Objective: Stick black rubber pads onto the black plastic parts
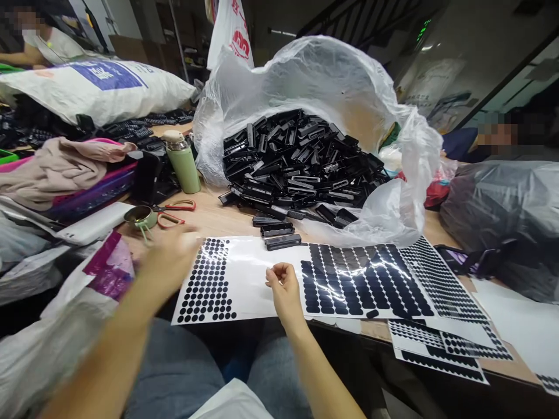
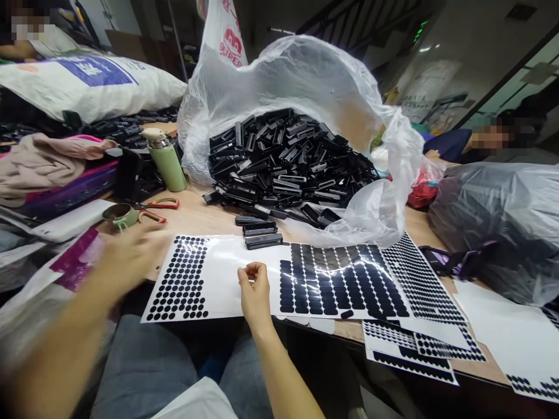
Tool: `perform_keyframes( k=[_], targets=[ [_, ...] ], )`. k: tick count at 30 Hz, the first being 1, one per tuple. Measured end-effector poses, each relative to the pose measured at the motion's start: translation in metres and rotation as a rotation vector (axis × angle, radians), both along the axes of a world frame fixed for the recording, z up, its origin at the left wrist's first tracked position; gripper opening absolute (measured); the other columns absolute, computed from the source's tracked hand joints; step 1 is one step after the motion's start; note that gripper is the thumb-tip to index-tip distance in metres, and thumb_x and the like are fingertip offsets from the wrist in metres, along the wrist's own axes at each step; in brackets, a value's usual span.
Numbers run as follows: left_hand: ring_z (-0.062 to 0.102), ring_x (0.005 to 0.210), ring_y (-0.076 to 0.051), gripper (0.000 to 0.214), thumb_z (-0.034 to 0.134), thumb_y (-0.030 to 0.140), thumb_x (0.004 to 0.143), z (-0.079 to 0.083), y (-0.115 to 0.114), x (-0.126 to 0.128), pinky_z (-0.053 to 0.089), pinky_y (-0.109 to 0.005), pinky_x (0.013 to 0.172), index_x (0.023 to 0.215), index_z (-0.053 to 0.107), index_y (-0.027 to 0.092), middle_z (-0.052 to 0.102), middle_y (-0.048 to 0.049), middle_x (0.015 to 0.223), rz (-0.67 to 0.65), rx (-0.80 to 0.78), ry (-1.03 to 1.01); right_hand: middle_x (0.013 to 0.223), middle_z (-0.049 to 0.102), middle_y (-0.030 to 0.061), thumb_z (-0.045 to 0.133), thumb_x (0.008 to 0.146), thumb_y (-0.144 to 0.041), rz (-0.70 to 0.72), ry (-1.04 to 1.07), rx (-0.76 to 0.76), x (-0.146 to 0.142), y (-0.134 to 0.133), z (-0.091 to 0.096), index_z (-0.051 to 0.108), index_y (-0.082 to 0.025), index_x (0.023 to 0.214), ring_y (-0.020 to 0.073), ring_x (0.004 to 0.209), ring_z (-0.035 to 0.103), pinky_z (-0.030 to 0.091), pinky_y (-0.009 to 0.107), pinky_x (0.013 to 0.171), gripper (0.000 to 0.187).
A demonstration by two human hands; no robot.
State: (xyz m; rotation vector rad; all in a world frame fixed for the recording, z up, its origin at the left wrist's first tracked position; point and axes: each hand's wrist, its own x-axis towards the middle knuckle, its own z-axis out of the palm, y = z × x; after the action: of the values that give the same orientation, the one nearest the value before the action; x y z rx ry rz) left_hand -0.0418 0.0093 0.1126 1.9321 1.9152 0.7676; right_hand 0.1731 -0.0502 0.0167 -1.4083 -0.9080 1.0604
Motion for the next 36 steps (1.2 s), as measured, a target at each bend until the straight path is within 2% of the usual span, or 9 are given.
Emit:
perform_keyframes(
  k=[1,3,7,11,16,21,26,32,36],
  targets=[
    [0.054,0.104,-0.025,0.043,0.043,0.043,0.085,-0.013,0.019,0.037,0.042,-0.035,0.087,0.112,0.054,0.011,0.058,-0.0144,0.115,-0.220,-0.026,0.047,0.086,0.053,0.0008,0.056,0.078,-0.041,-0.002,-0.023,-0.004,0.003,-0.002,-0.002,0.048,-0.021,0.089,0.0140,0.080,0.053,0.046,0.030,0.072,0.024],
    [0.055,0.101,-0.024,0.033,0.058,0.040,0.077,-0.039,0.054,0.104,0.041,-0.033,0.088,0.097,0.061,0.013,0.062,-0.0120,0.103,-0.403,-0.043,0.078,0.085,0.054,0.0010,0.055,0.078,-0.041,-0.011,-0.079,-0.010,0.013,-0.006,-0.005,0.049,-0.020,0.086,0.0141,0.078,0.053,0.046,0.030,0.072,0.023],
    [0.052,0.100,-0.033,0.031,0.074,0.028,0.059,-0.076,0.092,0.167,0.041,-0.038,0.084,0.081,0.061,0.011,0.060,-0.0175,0.097,-0.478,-0.046,0.137,0.078,0.055,0.0007,0.054,0.079,-0.040,-0.020,-0.230,-0.049,0.036,-0.009,-0.004,0.050,-0.019,0.078,0.0139,0.071,0.052,0.044,0.029,0.067,0.021],
    [0.054,0.093,-0.027,0.015,0.063,0.025,0.068,-0.086,0.102,0.135,0.042,-0.035,0.082,0.079,0.059,0.015,0.060,-0.0118,0.092,-0.487,-0.001,0.146,0.076,0.058,0.0010,0.052,0.081,-0.031,0.091,-0.387,-0.052,0.029,0.005,0.005,0.051,-0.019,0.075,0.0143,0.071,0.054,0.042,0.028,0.068,0.013],
    [0.056,0.076,-0.023,0.008,0.054,0.024,0.074,-0.088,0.109,0.072,0.045,-0.035,0.073,0.075,0.056,0.016,0.059,-0.0075,0.076,-0.416,0.021,0.149,0.081,0.061,0.0040,0.054,0.079,-0.019,0.469,-0.662,-0.010,-0.028,0.028,0.007,0.056,-0.018,0.078,0.0168,0.076,0.056,0.042,0.029,0.072,0.002],
    [0.047,0.110,-0.026,0.009,0.054,0.025,0.074,-0.086,0.106,0.045,0.037,-0.040,0.092,0.076,0.056,0.017,0.054,-0.0124,0.112,-0.404,0.133,0.103,0.092,0.060,0.0124,0.050,0.081,-0.016,0.562,-0.940,-0.017,-0.068,0.037,0.000,0.060,-0.014,0.086,0.0226,0.088,0.055,0.043,0.033,0.076,0.012],
    [0.041,0.119,-0.027,0.027,0.046,0.040,0.082,-0.064,0.085,0.032,0.030,-0.044,0.100,0.078,0.059,0.016,0.049,-0.0129,0.123,-0.460,0.210,-0.108,0.088,0.060,0.0122,0.048,0.080,-0.013,0.618,-0.908,0.005,-0.063,0.035,0.003,0.059,-0.013,0.084,0.0212,0.085,0.055,0.042,0.032,0.075,0.012],
    [0.064,0.063,-0.020,0.043,0.038,0.049,0.084,-0.039,0.052,0.030,0.052,-0.033,0.059,0.094,0.059,0.013,0.068,-0.0101,0.083,-0.477,-0.574,-0.796,0.079,0.058,0.0011,0.047,0.085,-0.030,0.434,-0.407,0.118,-0.022,0.021,0.053,0.055,-0.019,0.079,0.0135,0.075,0.053,0.043,0.026,0.069,0.015],
    [0.061,0.043,-0.018,0.037,0.047,0.047,0.081,-0.036,0.035,0.045,0.048,-0.028,0.041,0.089,0.058,0.013,0.068,-0.0083,0.066,-0.479,-0.938,-0.916,0.091,0.056,0.0018,0.047,0.084,-0.031,0.339,-0.332,0.202,-0.009,0.017,0.081,0.053,-0.020,0.074,0.0139,0.082,0.054,0.044,0.026,0.068,0.016]
  ],
)
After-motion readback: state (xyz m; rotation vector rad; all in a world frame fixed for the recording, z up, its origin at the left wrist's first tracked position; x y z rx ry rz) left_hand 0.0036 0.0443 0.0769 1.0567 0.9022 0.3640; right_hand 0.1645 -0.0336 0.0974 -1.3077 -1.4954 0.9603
